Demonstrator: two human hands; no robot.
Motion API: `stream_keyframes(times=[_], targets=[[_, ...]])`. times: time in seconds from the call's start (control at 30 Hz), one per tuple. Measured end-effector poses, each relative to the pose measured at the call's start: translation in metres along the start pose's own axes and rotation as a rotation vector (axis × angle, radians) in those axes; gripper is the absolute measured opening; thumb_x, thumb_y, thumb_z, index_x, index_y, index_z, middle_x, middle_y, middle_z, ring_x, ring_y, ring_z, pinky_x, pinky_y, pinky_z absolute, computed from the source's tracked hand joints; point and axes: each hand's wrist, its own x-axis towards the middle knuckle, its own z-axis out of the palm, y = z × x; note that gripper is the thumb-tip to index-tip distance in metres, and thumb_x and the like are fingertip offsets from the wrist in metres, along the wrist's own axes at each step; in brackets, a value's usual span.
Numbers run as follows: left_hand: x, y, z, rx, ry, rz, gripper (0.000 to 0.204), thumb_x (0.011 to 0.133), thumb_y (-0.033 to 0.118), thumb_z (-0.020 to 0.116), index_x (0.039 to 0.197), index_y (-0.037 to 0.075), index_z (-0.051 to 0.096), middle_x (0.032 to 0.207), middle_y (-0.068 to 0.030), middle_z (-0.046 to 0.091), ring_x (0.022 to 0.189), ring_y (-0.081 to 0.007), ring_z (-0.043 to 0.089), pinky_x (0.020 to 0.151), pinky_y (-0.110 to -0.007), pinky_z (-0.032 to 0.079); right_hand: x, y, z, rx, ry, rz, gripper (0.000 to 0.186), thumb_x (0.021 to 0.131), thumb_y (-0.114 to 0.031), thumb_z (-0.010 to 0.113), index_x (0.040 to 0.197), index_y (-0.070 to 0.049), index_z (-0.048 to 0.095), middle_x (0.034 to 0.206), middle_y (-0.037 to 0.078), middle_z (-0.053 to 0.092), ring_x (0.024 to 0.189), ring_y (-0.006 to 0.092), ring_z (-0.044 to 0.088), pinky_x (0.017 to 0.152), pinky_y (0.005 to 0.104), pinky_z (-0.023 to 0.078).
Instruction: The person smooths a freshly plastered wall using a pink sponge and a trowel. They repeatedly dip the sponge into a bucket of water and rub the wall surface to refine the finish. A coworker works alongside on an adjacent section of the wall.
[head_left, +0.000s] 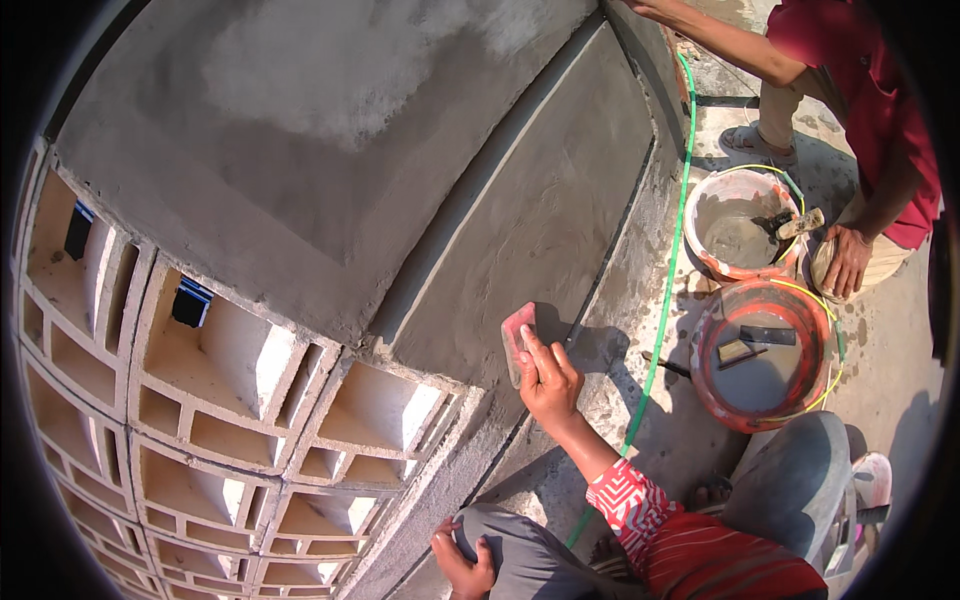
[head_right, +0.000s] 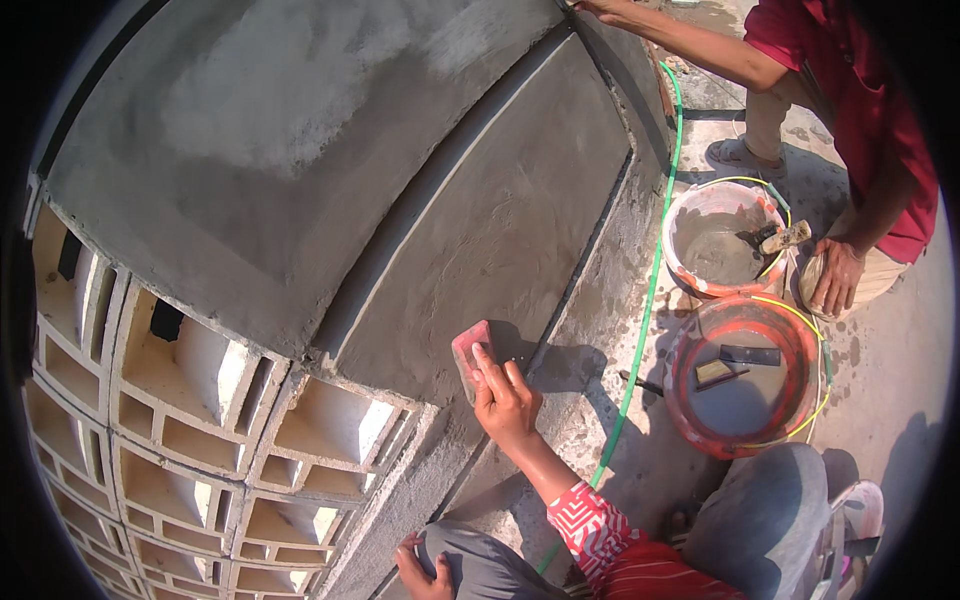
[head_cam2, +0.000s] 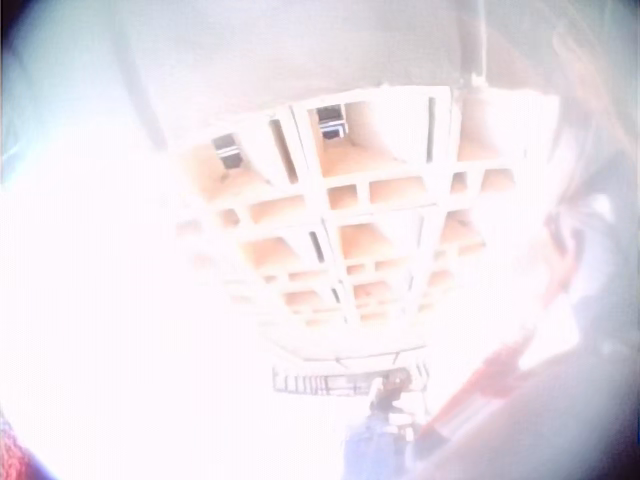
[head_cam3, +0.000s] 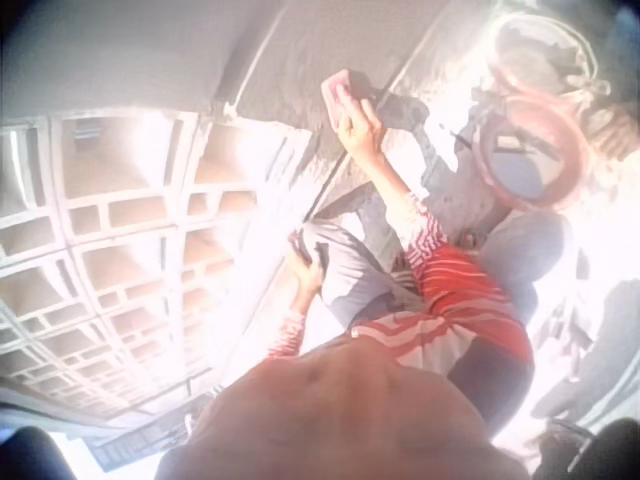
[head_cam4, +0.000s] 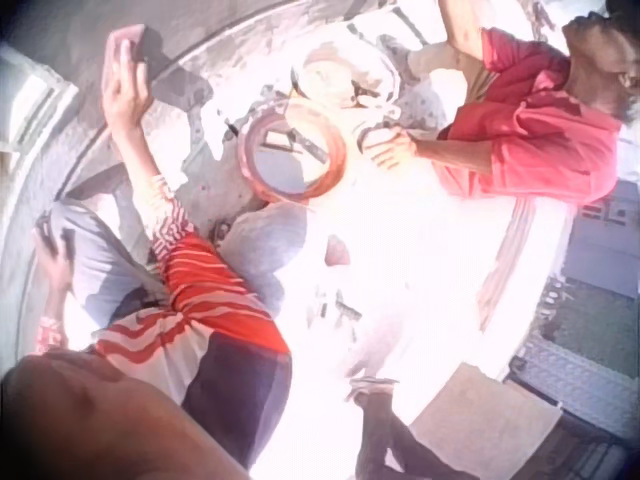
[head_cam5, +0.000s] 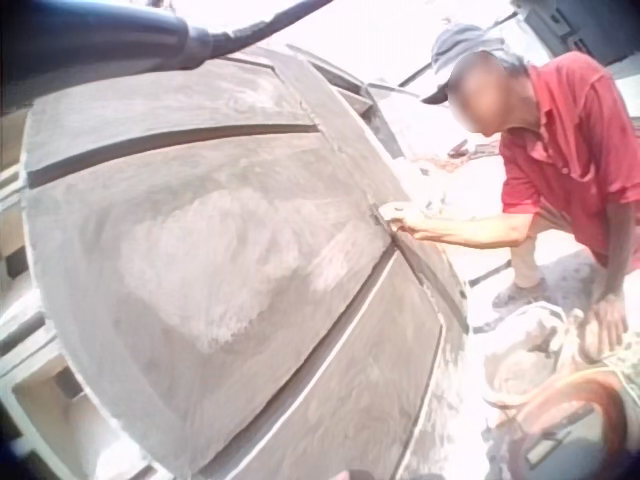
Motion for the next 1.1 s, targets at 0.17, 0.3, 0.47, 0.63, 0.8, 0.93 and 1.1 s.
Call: stream_keyframes(times=[0.17, 0.3, 0.47, 0.63, 0.8, 0.93, 1.1], targets=[[-0.014, -0.019, 0.009, -0.008, -0.007, -0.005, 0.069, 0.092, 0.018, 0.071, 0.143, -0.013, 0.036, 0.139, -0.027, 0.047, 0.134, -0.0342, 0.047, 0.111, -0.045, 0.042, 0.119, 0.046, 0.003, 0.037, 0.231, 0.137, 0.035, 0.097, -0.007, 0.061, 0.131, -0.007, 0.068, 0.099, 0.018, 0.072, 0.081, 0.0374, 0.068, 0.071, 0.0442, 0.054], [-0.005, -0.019, 0.007, 0.026, -0.066, -0.045, 0.068, 0.093, 0.015, 0.069, 0.145, -0.012, 0.034, 0.141, -0.0273, 0.045, 0.136, -0.0352, 0.046, 0.113, -0.046, 0.04, 0.067, -0.045, 0.001, 0.077, -0.065, -0.009, 0.034, 0.097, -0.012, 0.066, 0.131, -0.011, 0.07, 0.089, 0.008, 0.071, 0.075, 0.0272, 0.07, 0.066, 0.0373, 0.055], [-0.001, 0.007, 0.011, -0.093, 0.033, 0.011, 0.065, 0.092, 0.023, 0.07, 0.141, -0.009, 0.042, 0.13, -0.0286, 0.056, 0.128, -0.0365, 0.053, 0.108, -0.047, 0.042, 0.086, 0.021, 0.006, 0.089, 0.22, -0.002, 0.036, 0.096, -0.01, 0.066, 0.131, -0.011, 0.07, 0.08, 0.01, 0.066, 0.071, 0.0297, 0.066, 0.059, 0.0413, 0.053], [0.001, -0.023, 0.015, 0.135, 0.104, 0.14, 0.046, 0.077, 0.011, 0.069, 0.116, -0.007, 0.051, 0.117, -0.0264, 0.055, 0.116, -0.0441, 0.052, 0.103, -0.049, 0.039, 0.094, -0.022, 0.007, 0.126, 0.083, -0.028, 0.037, 0.096, -0.01, 0.066, 0.133, -0.011, 0.069, 0.08, 0.01, 0.063, 0.064, 0.027, 0.061, 0.058, 0.0391, 0.05], [0.008, 0.015, 0.011, 0.19, 0.056, 0.13, 0.046, 0.077, 0.01, 0.07, 0.116, -0.007, 0.051, 0.118, -0.0266, 0.053, 0.115, -0.0437, 0.052, 0.103, -0.05, 0.039, 0.063, 0.003, -0.004, 0.01, 0.083, -0.003, 0.038, 0.094, -0.011, 0.07, 0.131, -0.016, 0.072, 0.074, 0.006, 0.058, 0.057, 0.0241, 0.06, 0.052, 0.0377, 0.05], [0.005, 0.013, 0.015, 0.224, 0.017, 0.111, 0.047, 0.078, 0.01, 0.068, 0.118, -0.008, 0.05, 0.119, -0.0271, 0.052, 0.115, -0.0434, 0.051, 0.103, -0.05, 0.039, 0.141, 0.012, 0.0, 0.046, 0.195, -0.015, 0.037, 0.096, -0.011, 0.065, 0.133, -0.013, 0.068, 0.078, 0.009, 0.062, 0.06, 0.0287, 0.062, 0.052, 0.0401, 0.05], [0.007, 0.013, 0.015, 0.274, -0.009, 0.045, 0.065, 0.091, 0.032, 0.071, 0.138, -0.006, 0.047, 0.126, -0.028, 0.057, 0.118, -0.0407, 0.056, 0.102, -0.05, 0.044, 0.024, -0.032, -0.004, 0.047, -0.091, -0.045, 0.04, 0.092, -0.017, 0.072, 0.131, -0.022, 0.072, 0.08, 0.001, 0.064, 0.07, 0.024, 0.07, 0.062, 0.0376, 0.057]])
